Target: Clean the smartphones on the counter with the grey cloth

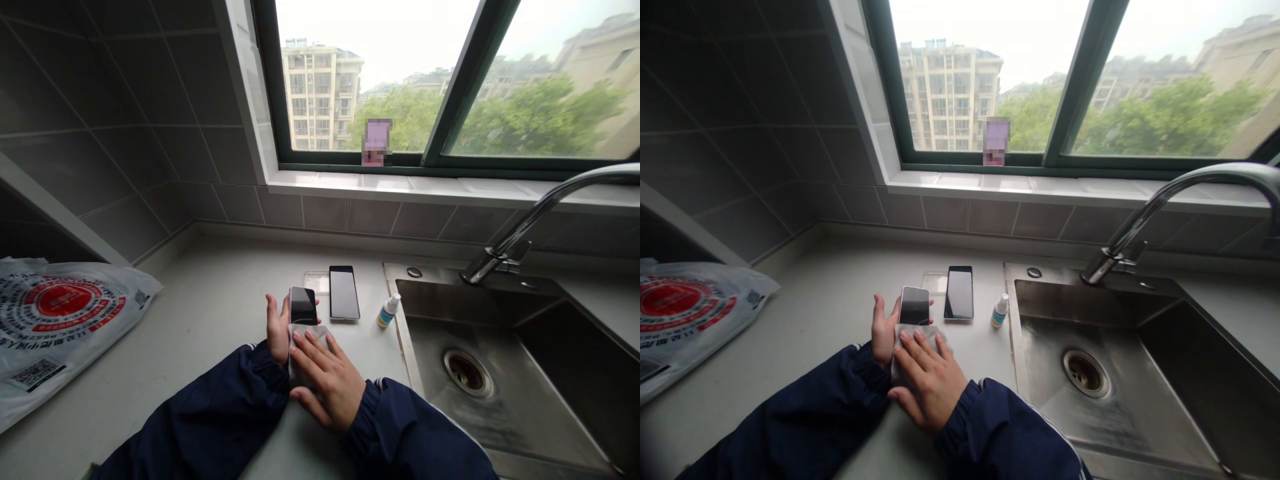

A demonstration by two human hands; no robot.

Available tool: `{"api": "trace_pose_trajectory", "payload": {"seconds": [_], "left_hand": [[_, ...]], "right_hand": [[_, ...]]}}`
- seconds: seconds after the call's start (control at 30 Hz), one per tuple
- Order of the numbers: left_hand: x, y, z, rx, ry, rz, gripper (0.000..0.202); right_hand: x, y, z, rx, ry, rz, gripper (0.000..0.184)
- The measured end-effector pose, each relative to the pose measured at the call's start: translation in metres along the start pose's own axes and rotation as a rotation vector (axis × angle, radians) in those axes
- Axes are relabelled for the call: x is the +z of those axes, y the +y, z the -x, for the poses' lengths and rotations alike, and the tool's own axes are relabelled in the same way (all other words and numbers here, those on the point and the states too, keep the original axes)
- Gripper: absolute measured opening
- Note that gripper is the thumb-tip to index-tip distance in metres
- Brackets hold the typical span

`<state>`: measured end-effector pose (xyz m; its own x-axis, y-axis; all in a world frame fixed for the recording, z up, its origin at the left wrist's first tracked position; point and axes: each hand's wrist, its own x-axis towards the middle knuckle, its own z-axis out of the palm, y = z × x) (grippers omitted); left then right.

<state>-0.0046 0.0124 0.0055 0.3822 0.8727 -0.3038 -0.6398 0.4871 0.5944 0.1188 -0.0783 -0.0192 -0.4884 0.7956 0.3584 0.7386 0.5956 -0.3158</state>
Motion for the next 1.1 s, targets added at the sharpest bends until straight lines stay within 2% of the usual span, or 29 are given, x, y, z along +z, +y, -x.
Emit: {"api": "trace_pose_trajectory", "payload": {"seconds": [0.47,0.67,0.9,1.1], "left_hand": [[0.008,-0.015,0.009,-0.045,-0.024,0.043,0.07],[0.008,-0.022,0.01,-0.149,-0.208,0.078,0.076],[0.001,-0.032,0.009,-0.059,-0.375,-0.031,0.072],[0.001,-0.032,0.008,-0.046,-0.417,-0.059,0.068]], "right_hand": [[0.003,0.004,0.0,0.077,0.048,0.006,0.063],[0.008,0.011,0.001,0.144,0.158,0.052,0.064],[0.013,0.018,0.0,0.211,0.245,0.095,0.067],[0.012,0.019,0.0,0.241,0.269,0.111,0.064]]}}
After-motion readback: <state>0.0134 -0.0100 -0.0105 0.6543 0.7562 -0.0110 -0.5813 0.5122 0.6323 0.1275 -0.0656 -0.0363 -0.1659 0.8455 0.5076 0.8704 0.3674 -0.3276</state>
